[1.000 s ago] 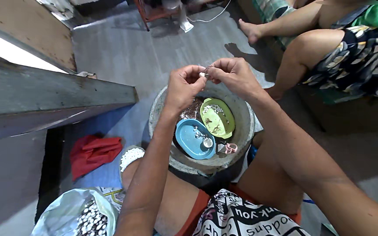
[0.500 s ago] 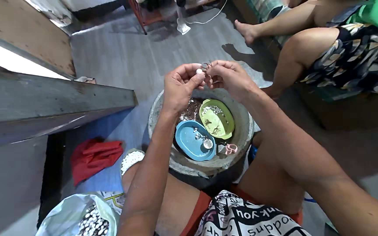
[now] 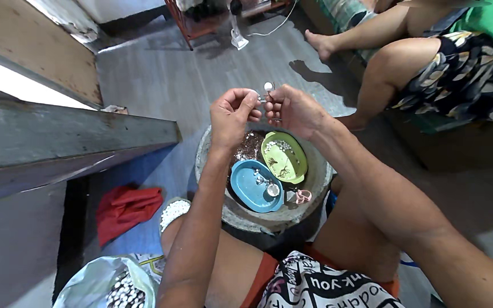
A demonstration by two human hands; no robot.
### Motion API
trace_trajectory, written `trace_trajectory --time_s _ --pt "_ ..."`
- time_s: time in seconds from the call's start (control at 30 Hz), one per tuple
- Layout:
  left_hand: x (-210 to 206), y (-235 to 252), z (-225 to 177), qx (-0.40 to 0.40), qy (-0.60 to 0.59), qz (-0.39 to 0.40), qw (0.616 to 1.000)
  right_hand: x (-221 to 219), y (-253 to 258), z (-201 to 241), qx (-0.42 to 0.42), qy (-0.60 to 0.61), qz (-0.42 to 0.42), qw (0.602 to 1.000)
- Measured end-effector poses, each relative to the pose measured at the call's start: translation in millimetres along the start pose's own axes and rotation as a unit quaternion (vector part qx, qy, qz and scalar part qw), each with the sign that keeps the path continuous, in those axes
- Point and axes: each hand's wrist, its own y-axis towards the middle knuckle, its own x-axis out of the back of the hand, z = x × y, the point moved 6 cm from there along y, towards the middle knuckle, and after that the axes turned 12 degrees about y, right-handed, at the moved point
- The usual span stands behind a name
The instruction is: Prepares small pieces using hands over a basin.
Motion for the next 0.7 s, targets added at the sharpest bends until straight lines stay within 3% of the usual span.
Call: trace_trajectory --time_s 0.07,0.23,0.37,0.53,0.7 --pt "-2 1 -3 -0.036 0.01 0.014 0.999 1 1 -1 0.014 -0.017 -0.011 1.0" --pt "-7 1 -8 -0.085 0.038 0.045 0.995 -2 -5 7 0.138 -0.116 -0.042 0.983" --pt "-6 0 -5 -0.078 0.038 0.009 0.996 -6 -8 11 0.207 -0.17 -0.047 0.962" --pt "-6 1 -1 -0.063 0.02 0.009 0.998 -5 -8 12 0.199 -0.145 -0.059 0.967" --pt "-5 3 11 0.007 -0.013 0.012 1.0 -6 -8 9 0.217 -0.173 -0.05 0.96"
